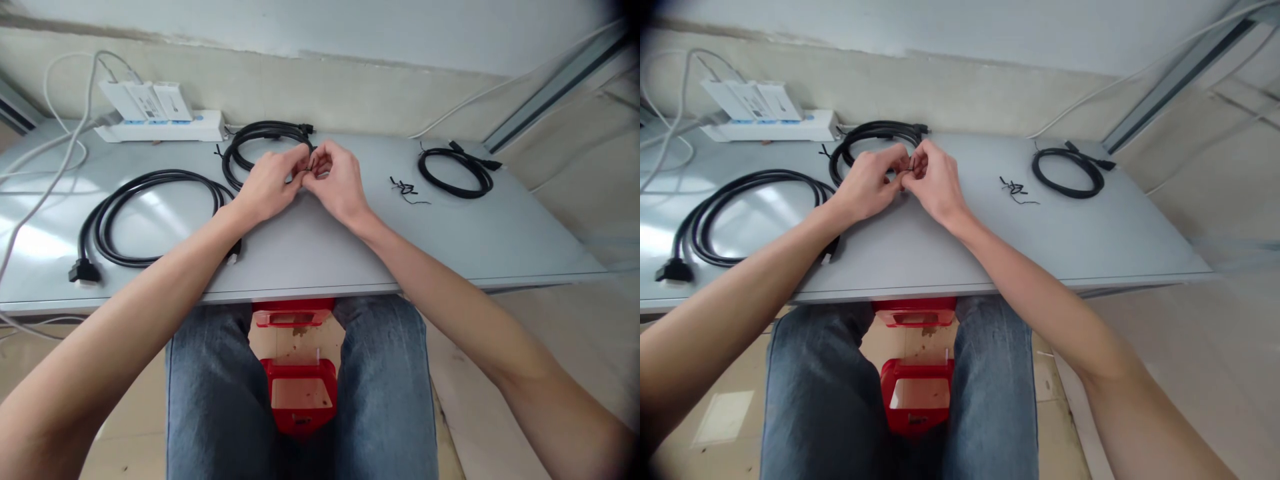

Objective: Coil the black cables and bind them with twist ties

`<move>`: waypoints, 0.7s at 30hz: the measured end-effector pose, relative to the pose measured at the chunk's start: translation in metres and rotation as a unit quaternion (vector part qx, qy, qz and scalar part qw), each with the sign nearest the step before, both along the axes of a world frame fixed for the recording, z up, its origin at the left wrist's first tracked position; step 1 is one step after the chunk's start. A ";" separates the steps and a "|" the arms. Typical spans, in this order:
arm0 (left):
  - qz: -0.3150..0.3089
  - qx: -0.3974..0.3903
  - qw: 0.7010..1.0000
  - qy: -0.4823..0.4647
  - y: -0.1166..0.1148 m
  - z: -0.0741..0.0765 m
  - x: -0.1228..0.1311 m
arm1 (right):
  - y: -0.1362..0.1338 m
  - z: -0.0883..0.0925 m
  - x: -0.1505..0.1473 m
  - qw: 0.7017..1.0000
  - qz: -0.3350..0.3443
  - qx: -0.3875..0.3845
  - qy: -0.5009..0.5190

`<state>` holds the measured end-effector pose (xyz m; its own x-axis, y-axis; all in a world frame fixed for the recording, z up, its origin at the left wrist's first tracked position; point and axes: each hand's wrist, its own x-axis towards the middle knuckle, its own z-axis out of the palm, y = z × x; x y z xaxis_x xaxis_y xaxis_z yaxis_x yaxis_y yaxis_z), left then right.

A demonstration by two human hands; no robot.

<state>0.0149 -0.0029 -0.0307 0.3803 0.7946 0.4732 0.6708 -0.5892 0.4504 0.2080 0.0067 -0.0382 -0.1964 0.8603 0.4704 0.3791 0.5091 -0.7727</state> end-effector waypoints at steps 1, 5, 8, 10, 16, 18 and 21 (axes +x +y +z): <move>-0.001 -0.001 1.000 0.003 0.000 0.000 0.000 | 0.000 0.000 -0.001 1.000 -0.003 -0.004 -0.001; -0.007 -0.003 1.000 -0.014 0.001 0.002 0.001 | -0.001 0.000 -0.002 0.999 -0.021 -0.032 0.012; -0.012 -0.001 0.999 -0.037 0.000 0.001 0.001 | 0.001 0.000 -0.002 0.997 -0.024 -0.058 0.039; -0.014 -0.003 0.998 -0.055 -0.001 0.001 0.000 | 0.002 0.001 -0.001 0.995 -0.010 -0.077 0.057; -0.002 -0.015 0.997 -0.072 0.001 -0.001 -0.002 | 0.002 0.009 0.013 0.994 0.062 -0.089 0.015; -0.004 -0.017 0.997 -0.070 0.001 -0.001 -0.003 | 0.001 0.011 0.017 0.993 0.080 -0.091 -0.009; -0.013 -0.022 0.998 -0.065 0.001 0.001 -0.003 | -0.001 0.014 0.018 0.991 0.090 -0.098 -0.013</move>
<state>0.0116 -0.0018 -0.0297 0.3387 0.8065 0.4846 0.5890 -0.5834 0.5592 0.2263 0.0058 -0.0246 -0.3655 0.8842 0.2910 0.3162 0.4120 -0.8546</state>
